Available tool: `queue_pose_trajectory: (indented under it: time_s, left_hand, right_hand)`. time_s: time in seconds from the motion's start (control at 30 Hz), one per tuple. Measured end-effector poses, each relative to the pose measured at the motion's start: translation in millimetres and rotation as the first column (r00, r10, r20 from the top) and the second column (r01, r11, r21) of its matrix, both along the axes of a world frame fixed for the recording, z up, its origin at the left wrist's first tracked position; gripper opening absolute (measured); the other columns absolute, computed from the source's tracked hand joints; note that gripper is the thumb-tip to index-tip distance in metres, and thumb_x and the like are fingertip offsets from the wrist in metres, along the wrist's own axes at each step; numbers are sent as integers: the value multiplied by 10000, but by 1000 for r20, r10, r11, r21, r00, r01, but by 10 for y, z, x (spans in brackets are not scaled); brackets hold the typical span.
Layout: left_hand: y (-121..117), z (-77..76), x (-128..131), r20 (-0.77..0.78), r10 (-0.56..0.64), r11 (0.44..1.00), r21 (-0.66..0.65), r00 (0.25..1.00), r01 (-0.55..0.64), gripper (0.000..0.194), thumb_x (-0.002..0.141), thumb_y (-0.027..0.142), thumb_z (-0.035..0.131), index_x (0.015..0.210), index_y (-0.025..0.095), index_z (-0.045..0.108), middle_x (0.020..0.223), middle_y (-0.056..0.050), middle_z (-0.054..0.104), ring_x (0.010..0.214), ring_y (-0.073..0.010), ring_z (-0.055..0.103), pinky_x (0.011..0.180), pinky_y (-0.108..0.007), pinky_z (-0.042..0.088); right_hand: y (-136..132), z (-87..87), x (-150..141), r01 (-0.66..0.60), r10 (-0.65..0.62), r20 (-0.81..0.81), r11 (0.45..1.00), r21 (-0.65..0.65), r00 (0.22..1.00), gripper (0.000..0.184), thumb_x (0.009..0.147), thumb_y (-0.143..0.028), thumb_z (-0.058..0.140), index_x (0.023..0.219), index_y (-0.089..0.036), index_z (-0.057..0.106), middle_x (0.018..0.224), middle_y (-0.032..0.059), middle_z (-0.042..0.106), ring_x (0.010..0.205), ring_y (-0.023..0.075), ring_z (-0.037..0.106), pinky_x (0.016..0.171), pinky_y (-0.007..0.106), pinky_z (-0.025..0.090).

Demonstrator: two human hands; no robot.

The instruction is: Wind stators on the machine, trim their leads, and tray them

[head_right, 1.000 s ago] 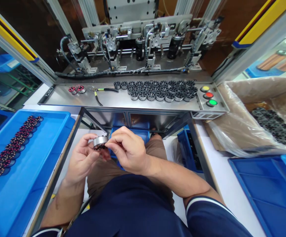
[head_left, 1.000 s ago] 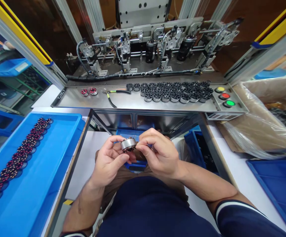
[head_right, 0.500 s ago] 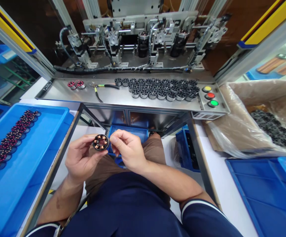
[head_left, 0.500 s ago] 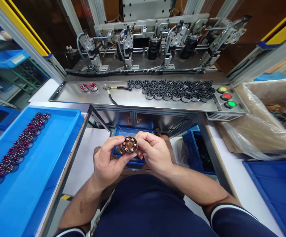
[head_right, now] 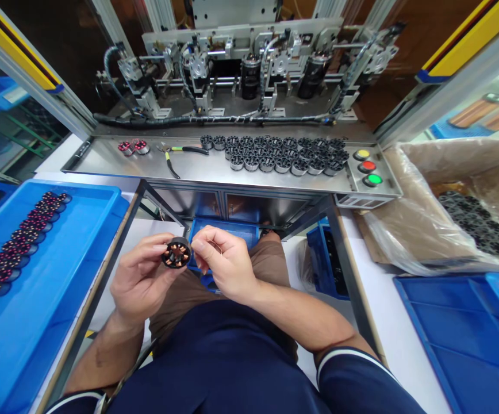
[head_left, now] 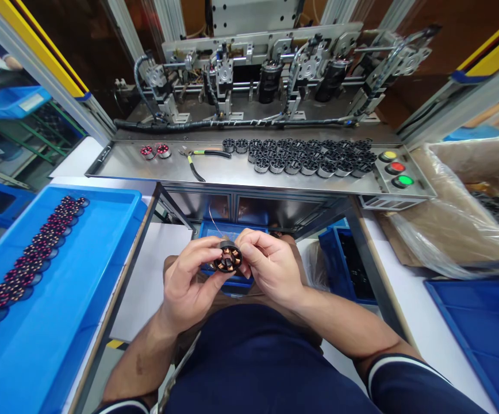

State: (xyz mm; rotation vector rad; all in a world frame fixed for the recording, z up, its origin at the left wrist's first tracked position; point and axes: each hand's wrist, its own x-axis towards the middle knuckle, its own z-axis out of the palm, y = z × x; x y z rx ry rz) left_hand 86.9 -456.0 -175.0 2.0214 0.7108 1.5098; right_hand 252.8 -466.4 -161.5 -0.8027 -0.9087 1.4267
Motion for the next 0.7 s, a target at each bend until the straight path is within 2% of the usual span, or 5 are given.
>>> queue_pose_trajectory:
  time_s: [0.3,0.43,0.57,0.63,0.7]
  left_hand:
    - [-39,163,8,261,-206,923,-268,943,276,438,771,23,775,1118,259,652,1190,-53,700,1152,-206,685,975,-349,595]
    - [21,245,10,563,-222,653,-521,796,550,449,783,440,813,1152,233,665,1150,-82,723,1128,-249,706,933,-332,610]
    - [51,229,82,577,-239,302,-721,781,624,434,824,538,738,1038,165,680,806,-62,747,714,-182,752,616,-236,618]
    - [44,210,117,548,-224,316,-742,806,592,362,810,444,785,1025,174,676,763,-36,742,646,-168,740,570,-224,608]
    - [31,197,133,511,-177,410,-738,841,535,299,814,357,797,1031,184,686,802,-33,754,659,-163,743,586,-229,619]
  right_hand:
    - [34,75,102,54,-113,166,945,322,980,232,953,-321,635,775,-176,601,744,-14,558,504,66,540,434,199,464]
    - [109,144,249,-34,-369,394,692,721,841,112,952,-170,618,840,-174,615,751,20,619,677,114,614,606,236,546]
    - [154,183,349,-191,-484,491,543,818,724,45,962,-154,601,920,-165,611,821,58,654,761,130,646,633,227,563]
    - [166,194,382,-203,-514,491,517,832,703,38,967,-161,594,935,-166,613,829,61,653,766,136,649,631,232,565]
    - [182,208,418,-219,-490,491,511,831,721,28,958,-163,608,932,-168,619,812,53,646,754,141,649,640,247,568]
